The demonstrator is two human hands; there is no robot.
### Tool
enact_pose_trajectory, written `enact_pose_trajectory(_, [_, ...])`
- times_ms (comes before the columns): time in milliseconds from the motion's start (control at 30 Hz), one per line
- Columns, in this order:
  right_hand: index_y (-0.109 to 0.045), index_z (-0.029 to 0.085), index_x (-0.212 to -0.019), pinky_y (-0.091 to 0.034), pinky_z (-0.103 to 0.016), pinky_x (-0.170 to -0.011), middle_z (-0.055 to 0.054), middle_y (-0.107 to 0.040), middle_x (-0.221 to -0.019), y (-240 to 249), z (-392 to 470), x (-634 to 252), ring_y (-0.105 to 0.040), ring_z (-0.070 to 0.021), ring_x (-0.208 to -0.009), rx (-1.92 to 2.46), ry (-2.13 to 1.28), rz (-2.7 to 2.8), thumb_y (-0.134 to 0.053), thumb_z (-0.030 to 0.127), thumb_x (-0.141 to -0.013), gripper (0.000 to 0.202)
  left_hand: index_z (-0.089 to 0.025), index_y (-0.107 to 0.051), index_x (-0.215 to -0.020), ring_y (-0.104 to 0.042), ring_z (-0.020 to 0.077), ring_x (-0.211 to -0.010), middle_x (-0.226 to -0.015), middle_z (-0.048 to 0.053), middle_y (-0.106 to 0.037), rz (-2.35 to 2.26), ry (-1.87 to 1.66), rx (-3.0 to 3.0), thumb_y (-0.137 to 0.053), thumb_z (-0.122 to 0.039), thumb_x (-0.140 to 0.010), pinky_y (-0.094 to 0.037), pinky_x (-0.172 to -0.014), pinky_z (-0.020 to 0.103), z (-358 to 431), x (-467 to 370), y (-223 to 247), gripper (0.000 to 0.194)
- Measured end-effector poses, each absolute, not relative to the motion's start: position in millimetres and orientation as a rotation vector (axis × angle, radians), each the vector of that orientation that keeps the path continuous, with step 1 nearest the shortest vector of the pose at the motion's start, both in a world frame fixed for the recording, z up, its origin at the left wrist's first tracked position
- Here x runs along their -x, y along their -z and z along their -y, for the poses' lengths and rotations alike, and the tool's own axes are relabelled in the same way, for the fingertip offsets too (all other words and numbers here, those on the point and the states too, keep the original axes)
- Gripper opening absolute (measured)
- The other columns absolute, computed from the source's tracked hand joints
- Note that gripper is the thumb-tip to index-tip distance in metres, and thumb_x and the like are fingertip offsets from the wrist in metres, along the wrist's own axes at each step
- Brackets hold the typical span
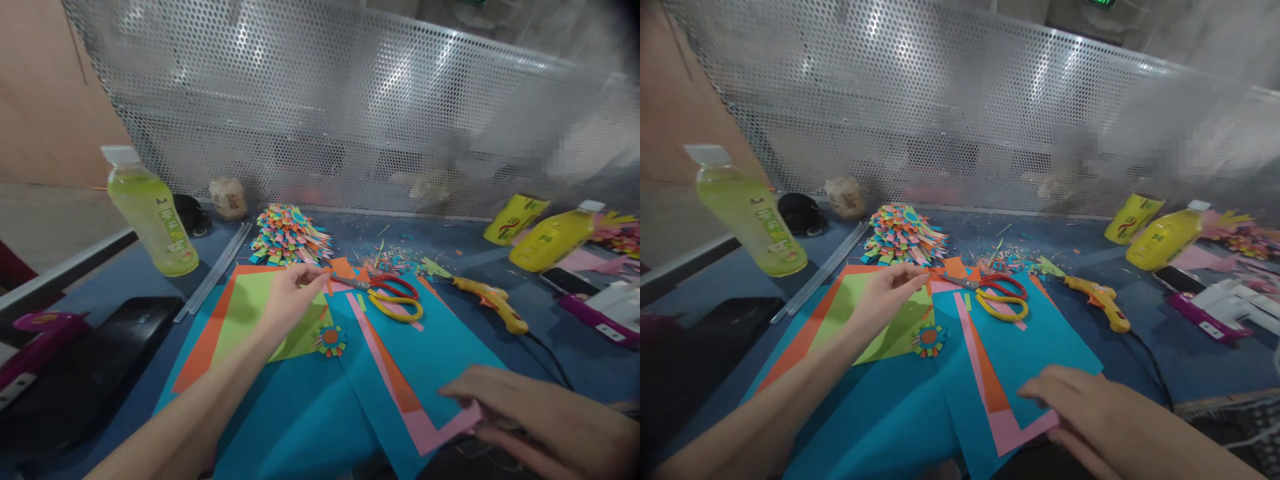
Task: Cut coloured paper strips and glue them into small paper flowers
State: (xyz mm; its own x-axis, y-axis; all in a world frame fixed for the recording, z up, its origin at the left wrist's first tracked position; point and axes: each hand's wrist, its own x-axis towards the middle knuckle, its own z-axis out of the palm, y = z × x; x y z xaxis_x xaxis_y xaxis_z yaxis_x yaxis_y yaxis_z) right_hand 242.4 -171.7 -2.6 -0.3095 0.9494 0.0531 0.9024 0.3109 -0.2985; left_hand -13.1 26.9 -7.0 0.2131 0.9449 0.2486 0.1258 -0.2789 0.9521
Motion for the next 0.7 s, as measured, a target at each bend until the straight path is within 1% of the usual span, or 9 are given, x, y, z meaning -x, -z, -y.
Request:
enact_pose_trajectory(67, [-0.058,0.033,-0.108,-0.052,-0.028,-0.073,0.000,-0.065,-0.103,-16,147,-214,-0.062,-0.0183,-0.091,1.616,-0.428,2.462,-0.049,0.021,-0.085,0.028,-0.015,-0.064,-0.072,-0.050,0.0098,-0.058,-0.064,-0.001,-0.060,-1.037,-1.169,-1.610,-0.065,-0.034,-0.068,-0.037,-0.056,0.022,-27,14,7,0.019])
enact_pose_trajectory(133, [-0.058,0.026,-0.105,-0.050,-0.031,-0.080,-0.003,-0.064,-0.104,-25,121,-184,-0.059,-0.0197,-0.094,1.501,-0.415,2.543,-0.051,0.022,-0.085,0.022,-0.015,-0.064,-0.073,-0.049,0.0097,-0.058,-0.064,-0.001,-0.060,-1.037,-1.171,-1.610,-0.064,-0.035,-0.068,-0.036,-0.055,0.022,-27,15,7,0.020])
enact_pose_trajectory(167, [-0.057,0.022,-0.107,-0.049,-0.033,-0.081,-0.005,-0.063,-0.105,-25,109,-171,-0.058,-0.0209,-0.096,1.414,-0.368,2.581,-0.054,0.024,-0.084,0.024,-0.015,-0.064,-0.073,-0.049,0.0097,-0.058,-0.065,-0.001,-0.060,-1.034,-1.173,-1.609,-0.064,-0.034,-0.069,-0.037,-0.056,0.022,-27,15,7,0.020])
enact_pose_trajectory(200, [-0.055,0.019,-0.112,-0.047,-0.035,-0.086,-0.007,-0.061,-0.110,-23,99,-160,-0.056,-0.0222,-0.101,1.346,-0.295,2.600,-0.055,0.024,-0.083,0.029,-0.015,-0.064,-0.073,-0.050,0.0098,-0.059,-0.066,-0.001,-0.061,-1.030,-1.177,-1.609,-0.064,-0.034,-0.069,-0.037,-0.056,0.022,-27,15,7,0.020])
enact_pose_trajectory(267, [-0.052,0.014,-0.116,-0.045,-0.038,-0.088,-0.011,-0.058,-0.113,-15,82,-145,-0.053,-0.0249,-0.104,1.270,-0.171,2.651,-0.058,0.024,-0.081,0.036,-0.015,-0.064,-0.073,-0.051,0.0102,-0.060,-0.066,-0.001,-0.061,-1.017,-1.184,-1.606,-0.064,-0.034,-0.069,-0.038,-0.057,0.022,-27,14,7,0.020])
enact_pose_trajectory(367, [-0.054,0.012,-0.113,-0.044,-0.043,-0.086,-0.015,-0.057,-0.111,-2,68,-139,-0.051,-0.0285,-0.104,1.290,-0.095,2.660,-0.061,0.031,-0.079,0.040,-0.016,-0.064,-0.071,-0.052,0.0104,-0.059,-0.064,-0.001,-0.061,-1.003,-1.194,-1.596,-0.064,-0.034,-0.068,-0.039,-0.057,0.022,-27,13,8,0.018])
enact_pose_trajectory(467, [-0.053,0.009,-0.113,-0.043,-0.045,-0.087,-0.018,-0.056,-0.113,4,60,-143,-0.050,-0.0305,-0.107,1.349,-0.162,2.597,-0.060,0.039,-0.079,0.046,-0.016,-0.063,-0.071,-0.052,0.0104,-0.060,-0.065,-0.001,-0.062,-1.003,-1.202,-1.584,-0.064,-0.032,-0.069,-0.040,-0.057,0.023,-27,11,9,0.016])
enact_pose_trajectory(600, [-0.050,0.013,-0.117,-0.042,-0.043,-0.090,-0.015,-0.056,-0.116,7,55,-148,-0.051,-0.0271,-0.108,1.415,-0.311,2.519,-0.059,0.034,-0.080,0.043,-0.017,-0.063,-0.068,-0.053,0.0108,-0.061,-0.066,0.000,-0.063,-0.985,-1.203,-1.579,-0.064,-0.029,-0.069,-0.041,-0.060,0.024,-25,10,10,0.012])
enact_pose_trajectory(700, [-0.050,0.012,-0.117,-0.041,-0.045,-0.091,-0.016,-0.056,-0.116,9,55,-148,-0.050,-0.0291,-0.110,1.414,-0.325,2.541,-0.063,0.040,-0.076,0.051,-0.017,-0.063,-0.068,-0.054,0.0117,-0.062,-0.065,0.000,-0.062,-0.970,-1.204,-1.567,-0.064,-0.028,-0.068,-0.042,-0.062,0.025,-24,9,10,0.011])
